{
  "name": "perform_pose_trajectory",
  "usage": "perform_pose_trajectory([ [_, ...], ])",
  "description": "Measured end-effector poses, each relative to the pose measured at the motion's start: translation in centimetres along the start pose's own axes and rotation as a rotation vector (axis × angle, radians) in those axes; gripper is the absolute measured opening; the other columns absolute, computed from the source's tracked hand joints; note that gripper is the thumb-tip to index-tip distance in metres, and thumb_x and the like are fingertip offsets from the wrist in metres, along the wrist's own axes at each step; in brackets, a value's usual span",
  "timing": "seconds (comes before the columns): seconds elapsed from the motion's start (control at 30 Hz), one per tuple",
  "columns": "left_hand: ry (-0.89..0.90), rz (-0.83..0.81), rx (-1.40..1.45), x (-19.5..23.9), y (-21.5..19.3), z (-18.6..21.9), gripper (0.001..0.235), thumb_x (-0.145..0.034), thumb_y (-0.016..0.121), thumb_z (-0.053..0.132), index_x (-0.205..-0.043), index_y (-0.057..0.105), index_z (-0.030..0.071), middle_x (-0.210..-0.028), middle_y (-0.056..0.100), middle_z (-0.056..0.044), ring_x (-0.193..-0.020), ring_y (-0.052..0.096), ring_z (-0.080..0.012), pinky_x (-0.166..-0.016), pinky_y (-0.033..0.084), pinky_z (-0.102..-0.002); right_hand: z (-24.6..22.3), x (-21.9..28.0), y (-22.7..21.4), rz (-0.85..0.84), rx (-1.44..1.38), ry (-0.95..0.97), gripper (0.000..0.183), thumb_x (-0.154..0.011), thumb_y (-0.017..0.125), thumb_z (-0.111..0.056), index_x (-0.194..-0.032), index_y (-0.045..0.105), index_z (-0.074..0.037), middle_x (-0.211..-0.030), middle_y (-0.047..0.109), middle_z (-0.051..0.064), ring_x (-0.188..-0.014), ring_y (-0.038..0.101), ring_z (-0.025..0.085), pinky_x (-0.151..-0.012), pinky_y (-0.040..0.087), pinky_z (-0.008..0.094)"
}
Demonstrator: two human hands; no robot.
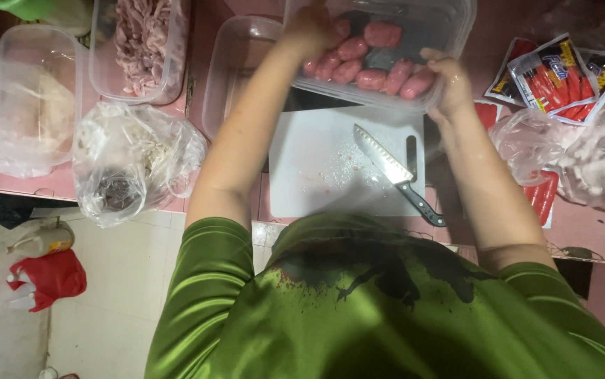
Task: Washing small sausages in a bowl, cutting them into individual pieces on a cutting board, and organizing them into a plastic container.
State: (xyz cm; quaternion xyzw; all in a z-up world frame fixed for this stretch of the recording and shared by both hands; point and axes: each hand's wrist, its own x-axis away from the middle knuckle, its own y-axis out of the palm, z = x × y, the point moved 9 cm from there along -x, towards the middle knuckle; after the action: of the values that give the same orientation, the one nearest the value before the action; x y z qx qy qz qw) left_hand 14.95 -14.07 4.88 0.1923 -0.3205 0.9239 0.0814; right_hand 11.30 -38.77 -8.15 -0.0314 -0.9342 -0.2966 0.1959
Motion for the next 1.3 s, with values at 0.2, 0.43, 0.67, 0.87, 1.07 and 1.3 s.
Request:
perform_pose_trajectory([
  [0.2,-0.005,0.026,-0.686,-0.3,3.2,-1.7,0.093,-0.067,0.076,0.059,-0.139,0.027,0.029,-0.14,0.021,-0.015,-0.125,0.028,-0.04,-0.099,0.039,-0.043,0.8,1.1,1.5,0.048,-0.019,0.115,0.05,-0.059,0.061,-0.026,-0.103,0.056,-0.001,-0.071,0.055,0.014,-0.072,0.061,0.028,-0.069,0.047,0.037],
  [0.43,0.177,-0.053,-0.275,-1.0,5.2,-2.9,0.044,-0.075,0.07,0.044,-0.112,0.056,0.024,-0.105,0.068,-0.002,-0.091,0.066,-0.0223,-0.072,0.05,-0.033,-0.2,4.0,8.9,-0.703,-0.063,0.077,0.041,-0.077,0.051,-0.031,-0.055,0.061,0.001,-0.064,0.057,0.022,-0.068,0.057,0.032,-0.077,0.047,0.038],
  [0.67,0.342,0.043,-0.07,-2.6,2.8,-0.8,0.054,-0.086,0.027,0.056,-0.083,0.064,0.017,-0.064,0.062,-0.004,-0.061,0.06,-0.0196,-0.059,0.04,-0.034,0.3,4.1,7.7,-0.661,-0.183,0.173,0.045,-0.077,0.048,-0.033,-0.06,0.062,0.006,-0.067,0.054,0.029,-0.07,0.053,0.039,-0.076,0.046,0.044],
  [0.87,0.202,-0.026,0.164,1.8,-1.2,2.3,0.019,-0.069,0.056,0.021,-0.059,0.071,0.015,-0.057,0.07,0.003,-0.057,0.067,-0.0044,-0.066,0.053,-0.018,-0.1,2.6,6.1,-0.538,-0.178,0.057,0.036,-0.071,0.055,-0.028,-0.056,0.062,0.004,-0.05,0.05,0.017,-0.063,0.054,0.033,-0.069,0.047,0.037],
  [1.07,0.122,-0.048,0.22,1.4,-1.4,1.8,0.021,-0.076,0.054,0.024,-0.062,0.068,0.014,-0.06,0.069,0.002,-0.057,0.067,-0.0056,-0.063,0.053,-0.017,1.2,0.7,5.7,-0.362,-0.037,-0.028,0.031,-0.072,0.054,-0.024,-0.05,0.057,-0.001,-0.05,0.051,0.015,-0.055,0.053,0.03,-0.063,0.046,0.034],
  [1.3,-0.006,-0.08,0.305,0.2,-1.8,0.9,0.026,-0.086,0.052,0.028,-0.068,0.063,0.013,-0.065,0.068,-0.001,-0.058,0.066,-0.0074,-0.058,0.052,-0.016,2.4,-1.8,7.4,-0.364,-0.08,-0.033,0.027,-0.068,0.056,-0.024,-0.056,0.058,-0.001,-0.048,0.05,0.015,-0.06,0.053,0.029,-0.069,0.045,0.033],
])
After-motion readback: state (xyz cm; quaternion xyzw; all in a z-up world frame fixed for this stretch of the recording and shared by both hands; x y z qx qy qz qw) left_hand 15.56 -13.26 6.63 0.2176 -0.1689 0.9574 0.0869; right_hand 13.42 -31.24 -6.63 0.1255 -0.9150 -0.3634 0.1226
